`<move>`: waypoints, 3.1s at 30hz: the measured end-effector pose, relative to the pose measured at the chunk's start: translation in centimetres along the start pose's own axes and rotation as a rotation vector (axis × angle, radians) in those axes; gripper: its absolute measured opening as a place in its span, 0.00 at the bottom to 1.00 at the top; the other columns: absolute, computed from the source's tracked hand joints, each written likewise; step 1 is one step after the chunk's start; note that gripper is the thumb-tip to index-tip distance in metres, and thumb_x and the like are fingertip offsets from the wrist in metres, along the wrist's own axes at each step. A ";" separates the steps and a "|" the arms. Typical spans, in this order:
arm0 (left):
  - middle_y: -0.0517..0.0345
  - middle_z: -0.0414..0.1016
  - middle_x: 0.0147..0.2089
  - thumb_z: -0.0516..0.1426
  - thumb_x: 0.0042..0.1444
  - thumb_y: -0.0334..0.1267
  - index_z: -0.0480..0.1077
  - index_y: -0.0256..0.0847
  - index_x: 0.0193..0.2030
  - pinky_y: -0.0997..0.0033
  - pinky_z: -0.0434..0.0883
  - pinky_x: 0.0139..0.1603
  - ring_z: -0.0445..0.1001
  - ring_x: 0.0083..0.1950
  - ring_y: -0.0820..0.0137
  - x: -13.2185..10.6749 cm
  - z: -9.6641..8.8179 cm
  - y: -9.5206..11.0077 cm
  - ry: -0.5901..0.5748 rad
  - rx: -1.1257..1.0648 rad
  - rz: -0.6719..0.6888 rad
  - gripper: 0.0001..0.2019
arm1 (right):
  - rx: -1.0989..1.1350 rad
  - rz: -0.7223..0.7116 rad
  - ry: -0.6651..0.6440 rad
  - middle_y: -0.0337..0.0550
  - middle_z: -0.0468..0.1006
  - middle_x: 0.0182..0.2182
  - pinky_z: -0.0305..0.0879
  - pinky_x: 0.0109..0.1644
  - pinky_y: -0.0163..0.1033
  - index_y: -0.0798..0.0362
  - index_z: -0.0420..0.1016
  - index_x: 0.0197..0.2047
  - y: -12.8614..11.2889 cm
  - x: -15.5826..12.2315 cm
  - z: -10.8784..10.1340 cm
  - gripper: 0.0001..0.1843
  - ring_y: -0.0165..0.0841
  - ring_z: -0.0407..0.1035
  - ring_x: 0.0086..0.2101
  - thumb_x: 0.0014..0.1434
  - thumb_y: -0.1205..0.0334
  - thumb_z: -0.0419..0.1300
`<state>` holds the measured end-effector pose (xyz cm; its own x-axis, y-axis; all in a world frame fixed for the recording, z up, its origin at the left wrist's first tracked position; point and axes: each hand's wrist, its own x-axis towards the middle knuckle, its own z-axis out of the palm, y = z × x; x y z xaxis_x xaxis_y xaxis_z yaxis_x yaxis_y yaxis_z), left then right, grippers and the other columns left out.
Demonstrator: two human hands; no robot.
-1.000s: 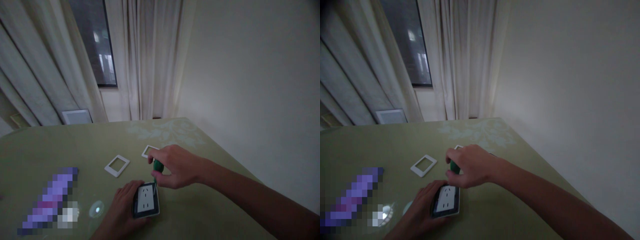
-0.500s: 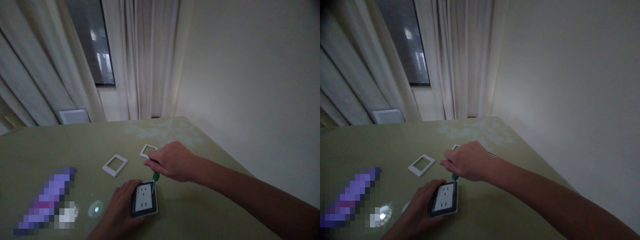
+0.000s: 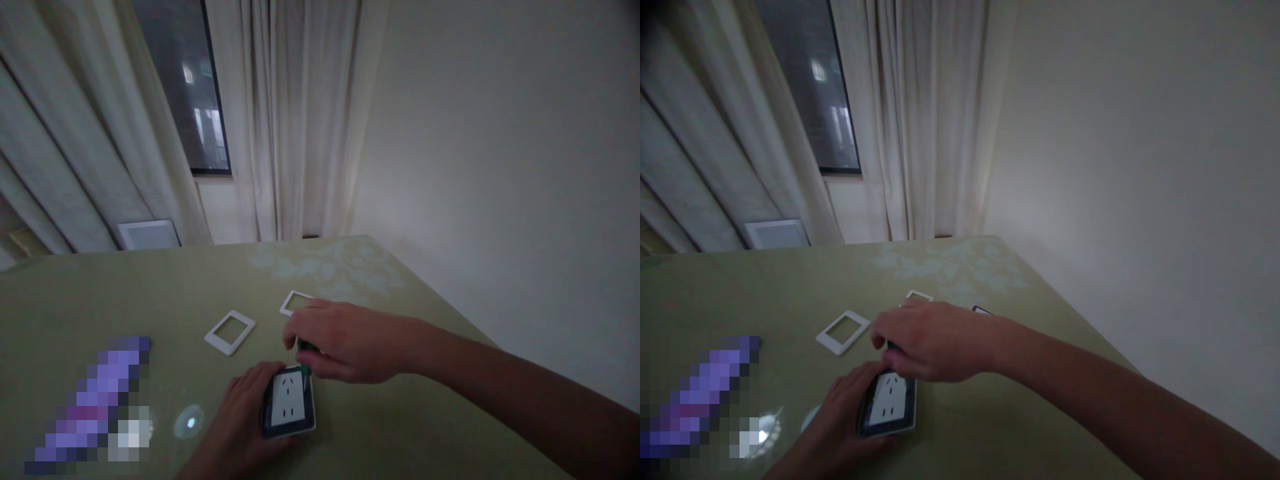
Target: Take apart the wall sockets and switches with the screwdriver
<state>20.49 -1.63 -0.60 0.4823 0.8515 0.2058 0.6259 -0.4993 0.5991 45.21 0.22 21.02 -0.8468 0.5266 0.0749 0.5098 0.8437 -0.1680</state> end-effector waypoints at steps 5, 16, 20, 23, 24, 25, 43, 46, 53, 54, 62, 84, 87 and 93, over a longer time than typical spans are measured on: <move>0.46 0.82 0.66 0.74 0.44 0.43 0.71 0.51 0.68 0.40 0.75 0.65 0.80 0.65 0.40 0.0 0.1 -0.2 0.024 -0.013 0.013 0.41 | -0.109 0.335 -0.012 0.43 0.84 0.32 0.51 0.33 0.38 0.51 0.78 0.47 0.0 -0.1 0.0 0.19 0.35 0.72 0.30 0.77 0.44 0.56; 0.45 0.82 0.66 0.75 0.44 0.42 0.74 0.49 0.67 0.41 0.77 0.64 0.81 0.65 0.40 -0.1 -0.1 0.0 0.019 -0.015 0.016 0.40 | -0.173 0.444 0.054 0.48 0.86 0.35 0.56 0.35 0.39 0.52 0.77 0.49 0.1 -0.1 1.0 0.20 0.40 0.76 0.33 0.78 0.45 0.53; 0.46 0.82 0.66 0.75 0.43 0.43 0.73 0.49 0.67 0.43 0.76 0.64 0.81 0.64 0.41 0.0 0.2 0.0 0.021 -0.039 0.010 0.41 | -0.001 0.193 0.073 0.47 0.86 0.45 0.62 0.43 0.38 0.52 0.74 0.54 0.0 -0.4 0.6 0.10 0.39 0.78 0.43 0.73 0.58 0.60; 0.47 0.81 0.67 0.76 0.41 0.41 0.72 0.50 0.68 0.42 0.74 0.66 0.79 0.66 0.40 -0.2 0.7 -0.4 0.035 -0.036 0.005 0.44 | -0.171 0.375 0.041 0.47 0.84 0.34 0.56 0.36 0.39 0.52 0.77 0.47 -0.5 -0.5 0.6 0.17 0.39 0.76 0.34 0.76 0.47 0.57; 0.46 0.81 0.67 0.76 0.42 0.41 0.72 0.50 0.68 0.41 0.74 0.66 0.79 0.66 0.40 -0.2 0.8 -0.5 0.033 -0.035 0.005 0.44 | -0.201 0.374 0.030 0.46 0.84 0.32 0.55 0.36 0.39 0.52 0.77 0.45 -0.6 -0.5 0.6 0.18 0.39 0.75 0.32 0.78 0.48 0.55; 0.46 0.81 0.67 0.76 0.43 0.42 0.71 0.50 0.68 0.41 0.74 0.66 0.79 0.66 0.40 -0.2 0.9 -0.6 0.028 -0.034 0.006 0.43 | -0.198 0.330 0.034 0.46 0.84 0.33 0.55 0.36 0.40 0.51 0.77 0.46 -0.8 -0.5 0.7 0.15 0.38 0.76 0.33 0.78 0.52 0.54; 0.47 0.82 0.66 0.75 0.45 0.44 0.71 0.51 0.69 0.43 0.75 0.65 0.80 0.64 0.40 -0.3 1.1 -1.4 0.017 -0.041 0.019 0.42 | 0.216 0.158 0.294 0.48 0.77 0.48 0.70 0.55 0.45 0.54 0.70 0.54 -0.5 0.0 2.7 0.09 0.38 0.71 0.47 0.71 0.69 0.58; 0.48 0.82 0.65 0.74 0.48 0.45 0.72 0.51 0.69 0.43 0.75 0.64 0.80 0.64 0.41 -0.4 1.0 -1.2 0.013 -0.045 0.018 0.39 | 0.365 0.133 0.382 0.46 0.75 0.50 0.70 0.57 0.43 0.52 0.68 0.57 -0.9 -0.2 3.2 0.24 0.37 0.71 0.49 0.59 0.76 0.63; 0.49 0.80 0.69 0.76 0.45 0.45 0.70 0.55 0.72 0.44 0.77 0.65 0.77 0.68 0.38 -0.6 1.7 -2.0 0.089 -0.030 0.042 0.45 | 0.497 0.202 0.549 0.43 0.77 0.46 0.72 0.51 0.40 0.51 0.78 0.56 -1.3 0.0 5.6 0.15 0.34 0.73 0.44 0.67 0.64 0.67; 0.48 0.79 0.70 0.77 0.45 0.45 0.69 0.55 0.73 0.43 0.77 0.65 0.77 0.69 0.38 -0.7 1.6 -2.2 0.098 -0.021 0.058 0.46 | 0.491 0.197 0.582 0.43 0.78 0.47 0.72 0.52 0.41 0.51 0.78 0.59 -1.2 -0.1 5.8 0.18 0.35 0.73 0.44 0.66 0.65 0.67; 0.55 0.81 0.69 0.62 0.70 0.48 0.71 0.59 0.72 0.55 0.80 0.64 0.80 0.67 0.53 0.2 -2.5 3.0 0.082 -0.230 0.090 0.24 | 0.482 0.115 0.660 0.48 0.80 0.51 0.70 0.59 0.45 0.54 0.78 0.58 -1.1 -1.0 6.1 0.19 0.38 0.74 0.52 0.65 0.70 0.60; 0.56 0.82 0.34 0.68 0.59 0.55 0.78 0.38 0.33 0.65 0.79 0.42 0.79 0.40 0.60 5.2 -3.4 5.0 -0.100 -0.554 -0.029 0.19 | 0.655 0.259 0.716 0.37 0.81 0.40 0.72 0.51 0.42 0.48 0.69 0.66 -2.2 0.1 8.1 0.33 0.35 0.76 0.40 0.59 0.66 0.69; 0.56 0.85 0.37 0.69 0.60 0.52 0.80 0.39 0.37 0.63 0.80 0.48 0.81 0.45 0.57 5.3 -3.5 5.2 -0.113 -0.557 -0.012 0.17 | 0.681 0.254 0.744 0.37 0.82 0.40 0.73 0.51 0.41 0.47 0.70 0.65 -2.2 0.3 8.3 0.32 0.34 0.77 0.40 0.58 0.68 0.68; 0.53 0.88 0.39 0.66 0.64 0.49 0.84 0.39 0.38 0.61 0.81 0.47 0.84 0.44 0.55 4.6 -3.6 4.8 -0.122 -0.544 -0.001 0.14 | 0.709 0.256 0.803 0.36 0.81 0.40 0.72 0.50 0.40 0.47 0.71 0.64 -2.0 0.5 8.7 0.33 0.33 0.77 0.39 0.56 0.71 0.68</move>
<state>23.52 0.48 5.99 0.5695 0.8112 0.1328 0.2359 -0.3161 0.9189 42.46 -2.13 12.87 -0.2520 0.8089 0.5312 0.2356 0.5837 -0.7771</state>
